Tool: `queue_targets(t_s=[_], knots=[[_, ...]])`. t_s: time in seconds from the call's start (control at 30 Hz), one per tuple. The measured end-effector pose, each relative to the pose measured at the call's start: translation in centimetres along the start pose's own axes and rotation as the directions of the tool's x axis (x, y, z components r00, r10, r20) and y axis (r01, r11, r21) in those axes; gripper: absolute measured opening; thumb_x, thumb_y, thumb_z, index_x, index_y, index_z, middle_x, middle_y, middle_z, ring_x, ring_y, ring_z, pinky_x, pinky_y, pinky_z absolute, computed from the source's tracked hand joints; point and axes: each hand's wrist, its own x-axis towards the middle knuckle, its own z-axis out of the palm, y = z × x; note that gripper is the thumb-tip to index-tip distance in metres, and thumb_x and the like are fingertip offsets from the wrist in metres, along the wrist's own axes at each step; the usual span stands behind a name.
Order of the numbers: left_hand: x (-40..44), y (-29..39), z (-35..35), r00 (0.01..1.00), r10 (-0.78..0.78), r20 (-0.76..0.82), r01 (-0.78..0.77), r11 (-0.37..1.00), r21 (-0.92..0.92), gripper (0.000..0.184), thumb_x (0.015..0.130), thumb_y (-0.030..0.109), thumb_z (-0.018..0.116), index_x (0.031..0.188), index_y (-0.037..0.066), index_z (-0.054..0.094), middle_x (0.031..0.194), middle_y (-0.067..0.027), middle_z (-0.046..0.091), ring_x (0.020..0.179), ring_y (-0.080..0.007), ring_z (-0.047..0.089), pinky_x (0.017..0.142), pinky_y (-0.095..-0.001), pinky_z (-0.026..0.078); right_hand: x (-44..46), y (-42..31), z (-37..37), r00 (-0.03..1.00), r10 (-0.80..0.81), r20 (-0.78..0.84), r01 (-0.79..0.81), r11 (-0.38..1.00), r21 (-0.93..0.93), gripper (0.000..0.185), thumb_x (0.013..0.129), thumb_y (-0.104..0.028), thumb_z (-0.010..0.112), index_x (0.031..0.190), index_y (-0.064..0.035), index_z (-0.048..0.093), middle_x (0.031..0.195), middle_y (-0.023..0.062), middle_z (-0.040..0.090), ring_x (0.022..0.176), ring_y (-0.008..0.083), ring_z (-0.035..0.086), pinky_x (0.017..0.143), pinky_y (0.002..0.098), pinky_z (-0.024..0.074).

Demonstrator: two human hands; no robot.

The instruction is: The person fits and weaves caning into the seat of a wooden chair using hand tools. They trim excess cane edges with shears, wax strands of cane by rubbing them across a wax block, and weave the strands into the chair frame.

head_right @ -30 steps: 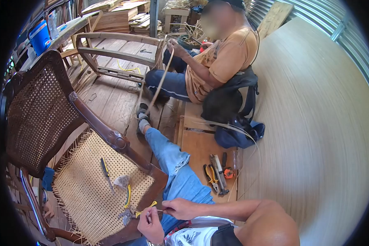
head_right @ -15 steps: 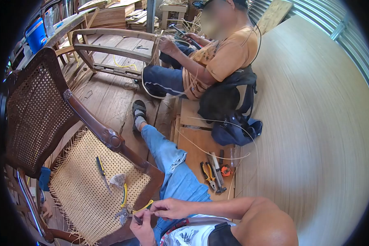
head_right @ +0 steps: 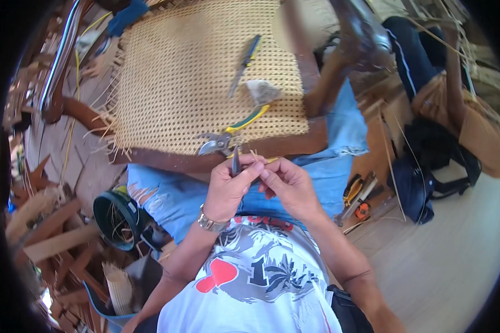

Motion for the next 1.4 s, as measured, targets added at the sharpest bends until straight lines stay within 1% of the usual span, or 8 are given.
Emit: queue_targets(t_s=[0.1, 0.2, 0.5, 0.67, 0.9, 1.23, 1.3, 1.4], knots=[[0.3, -1.2, -1.5, 0.998, 0.009, -0.061, -0.01, 1.0, -0.017, 0.019, 0.097, 0.013, 0.075, 0.111, 0.0, 0.073, 0.101, -0.003, 0.074, 0.093, -0.0086, 0.066, 0.083, -0.0254, 0.054, 0.1, -0.1, 0.6, 1.0, 0.009, 0.012, -0.009, 0.999, -0.052, 0.021, 0.104, -0.023, 0.067, 0.106, -0.002, 0.065, 0.089, 0.0051, 0.069, 0.076, 0.0097, 0.064, 0.065, 0.0248, 0.0518], [0.8, -2.1, -2.1, 0.991, 0.112, -0.078, -0.117, 0.99, -0.075, 0.026, 0.096, 0.016, 0.076, 0.117, 0.002, 0.072, 0.089, 0.0027, 0.07, 0.063, -0.0005, 0.048, 0.054, -0.0197, 0.037, 0.1, -0.5, 0.9, 0.998, 0.052, 0.019, -0.051, 0.995, -0.086, 0.023, 0.104, -0.023, 0.067, 0.11, -0.0013, 0.065, 0.089, 0.0053, 0.069, 0.076, 0.0094, 0.064, 0.065, 0.0247, 0.0521], [0.2, -1.7, -4.4, 0.993, 0.005, -0.115, -0.017, 0.994, -0.107, 0.022, 0.099, 0.014, 0.072, 0.119, 0.003, 0.07, 0.087, 0.0007, 0.072, 0.056, -0.0005, 0.044, 0.05, -0.0178, 0.034, 0.8, -0.1, 1.5, 0.997, 0.067, 0.037, -0.056, 0.967, -0.249, 0.021, 0.104, -0.018, 0.064, 0.115, 0.0003, 0.064, 0.088, 0.0037, 0.069, 0.076, 0.0084, 0.064, 0.066, 0.0246, 0.0523], [-0.2, -1.9, -4.2, 0.974, 0.191, -0.118, -0.205, 0.972, -0.115, 0.016, 0.099, 0.014, 0.072, 0.112, 0.005, 0.071, 0.087, 0.0013, 0.071, 0.057, -0.0003, 0.045, 0.05, -0.018, 0.034, 1.1, 0.5, 2.4, 0.999, 0.012, 0.047, -0.002, 0.978, -0.207, 0.022, 0.104, -0.016, 0.065, 0.119, -0.0009, 0.062, 0.096, 0.0035, 0.067, 0.082, 0.007, 0.062, 0.067, 0.0243, 0.0523], [-1.1, -2.2, -4.4, 0.974, 0.192, -0.117, -0.183, 0.979, 0.085, 0.011, 0.101, 0.012, 0.069, 0.105, 0.003, 0.07, 0.092, 0.0036, 0.068, 0.084, -0.0033, 0.058, 0.077, -0.0211, 0.049, 3.5, 2.4, 1.9, 0.966, -0.229, 0.119, 0.255, 0.92, -0.298, 0.017, 0.099, -0.012, 0.071, 0.113, -0.0041, 0.067, 0.102, 0.0, 0.061, 0.089, 0.0071, 0.057, 0.077, 0.0235, 0.0481], [-1.7, -2.0, -4.7, 0.986, 0.063, -0.155, -0.091, 0.98, -0.179, 0.011, 0.103, 0.018, 0.066, 0.106, 0.007, 0.065, 0.09, -0.0042, 0.071, 0.052, -0.0001, 0.043, 0.044, -0.0179, 0.03, 1.4, 2.4, 1.3, 0.957, -0.26, 0.125, 0.262, 0.965, 0.004, 0.003, 0.099, -0.005, 0.067, 0.101, -0.0039, 0.064, 0.11, 0.0033, 0.058, 0.099, 0.0136, 0.056, 0.085, 0.0297, 0.0473], [-1.7, -1.6, -6.1, 0.972, 0.075, -0.224, -0.127, 0.966, -0.226, 0.011, 0.104, 0.018, 0.064, 0.106, 0.007, 0.064, 0.093, -0.0078, 0.073, 0.051, -0.0004, 0.043, 0.043, -0.0177, 0.03, -0.5, 0.8, -2.7, 0.917, -0.318, 0.242, 0.376, 0.892, -0.253, 0.004, 0.097, -0.002, 0.067, 0.099, -0.0037, 0.063, 0.107, 0.0051, 0.06, 0.098, 0.0177, 0.059, 0.085, 0.0332, 0.0483], [-2.0, -0.8, -8.5, 0.931, 0.107, -0.35, -0.182, 0.965, -0.189, 0.011, 0.104, 0.016, 0.064, 0.106, 0.006, 0.064, 0.093, -0.0089, 0.073, 0.051, -0.0003, 0.043, 0.043, -0.0175, 0.03, -4.9, -0.9, -12.0, 0.881, -0.404, 0.247, 0.334, 0.162, -0.928, 0.009, 0.09, -0.006, 0.07, 0.095, -0.0016, 0.065, 0.091, 0.0134, 0.063, 0.096, 0.0335, 0.062, 0.086, 0.0426, 0.0495]])
